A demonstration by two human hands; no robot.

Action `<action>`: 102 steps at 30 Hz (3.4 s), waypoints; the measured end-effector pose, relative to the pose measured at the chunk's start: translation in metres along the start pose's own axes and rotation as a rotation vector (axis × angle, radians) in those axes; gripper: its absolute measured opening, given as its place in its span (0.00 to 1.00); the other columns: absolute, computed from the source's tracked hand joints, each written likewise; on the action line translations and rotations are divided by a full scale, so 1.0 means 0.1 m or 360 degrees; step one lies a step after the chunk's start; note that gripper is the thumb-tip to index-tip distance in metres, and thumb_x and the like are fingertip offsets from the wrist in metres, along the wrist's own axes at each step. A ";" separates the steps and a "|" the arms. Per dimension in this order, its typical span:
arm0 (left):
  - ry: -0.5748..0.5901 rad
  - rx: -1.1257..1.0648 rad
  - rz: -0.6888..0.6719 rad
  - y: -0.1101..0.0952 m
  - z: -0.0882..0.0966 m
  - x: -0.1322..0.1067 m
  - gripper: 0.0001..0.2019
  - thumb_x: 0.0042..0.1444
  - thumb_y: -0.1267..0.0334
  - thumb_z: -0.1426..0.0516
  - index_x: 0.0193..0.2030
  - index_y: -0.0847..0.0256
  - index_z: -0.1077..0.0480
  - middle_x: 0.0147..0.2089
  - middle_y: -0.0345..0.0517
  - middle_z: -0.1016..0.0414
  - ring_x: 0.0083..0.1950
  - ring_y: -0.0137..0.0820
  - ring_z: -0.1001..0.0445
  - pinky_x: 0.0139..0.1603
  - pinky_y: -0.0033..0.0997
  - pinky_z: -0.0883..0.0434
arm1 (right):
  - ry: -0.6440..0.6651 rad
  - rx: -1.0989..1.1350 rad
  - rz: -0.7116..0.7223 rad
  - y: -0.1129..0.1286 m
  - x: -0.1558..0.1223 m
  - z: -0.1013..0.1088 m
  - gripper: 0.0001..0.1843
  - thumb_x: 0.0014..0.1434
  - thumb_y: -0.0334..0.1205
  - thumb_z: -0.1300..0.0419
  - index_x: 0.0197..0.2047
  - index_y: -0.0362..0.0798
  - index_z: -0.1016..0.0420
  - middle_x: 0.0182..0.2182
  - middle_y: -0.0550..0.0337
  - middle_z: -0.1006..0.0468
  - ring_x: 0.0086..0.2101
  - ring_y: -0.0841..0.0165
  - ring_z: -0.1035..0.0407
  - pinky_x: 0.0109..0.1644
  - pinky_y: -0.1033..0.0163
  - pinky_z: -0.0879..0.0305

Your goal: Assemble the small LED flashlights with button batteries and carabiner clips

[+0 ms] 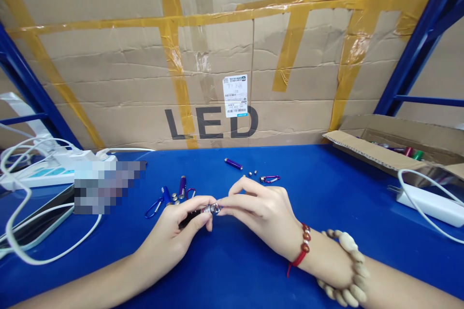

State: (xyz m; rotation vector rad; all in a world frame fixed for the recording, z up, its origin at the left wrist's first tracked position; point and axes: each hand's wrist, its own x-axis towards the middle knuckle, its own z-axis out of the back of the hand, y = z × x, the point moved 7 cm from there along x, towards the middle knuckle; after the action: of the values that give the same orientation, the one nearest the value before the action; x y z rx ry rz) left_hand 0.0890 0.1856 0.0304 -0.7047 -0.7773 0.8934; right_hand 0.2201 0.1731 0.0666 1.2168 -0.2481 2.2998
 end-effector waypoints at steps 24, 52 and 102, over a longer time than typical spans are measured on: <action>0.0246 0.0059 -0.0063 0.00 -0.10 -0.04 0.08 0.61 0.69 0.53 0.36 0.61 0.33 0.30 0.40 0.27 0.30 0.28 0.30 0.32 0.23 0.38 | 0.0371 0.0236 0.0032 -0.02 -0.01 -0.13 0.14 0.62 0.40 0.45 0.27 0.49 0.23 0.27 0.62 0.24 0.24 0.77 0.31 0.27 0.73 0.40; 0.0185 0.0032 -0.0101 -0.03 -0.08 -0.05 0.07 0.60 0.70 0.52 0.32 0.60 0.35 0.33 0.41 0.25 0.34 0.30 0.26 0.32 0.23 0.36 | 0.0382 0.0432 -0.0147 -0.05 -0.01 -0.16 0.15 0.60 0.45 0.43 0.26 0.48 0.24 0.26 0.61 0.25 0.25 0.76 0.32 0.28 0.72 0.39; 0.0061 -0.0063 -0.0013 0.02 -0.05 -0.05 0.03 0.59 0.67 0.49 0.34 0.59 0.38 0.32 0.42 0.24 0.34 0.30 0.26 0.30 0.22 0.34 | 0.0689 0.1106 -0.1325 -0.36 -0.19 -0.48 0.17 0.44 0.49 0.33 0.23 0.42 0.26 0.18 0.66 0.34 0.14 0.80 0.44 0.18 0.71 0.51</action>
State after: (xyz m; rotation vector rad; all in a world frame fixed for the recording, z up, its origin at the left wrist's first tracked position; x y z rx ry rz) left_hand 0.0904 0.1812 0.0252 -0.7512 -0.7647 0.8568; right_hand 0.2134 0.2160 0.0208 0.8082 1.0822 1.8225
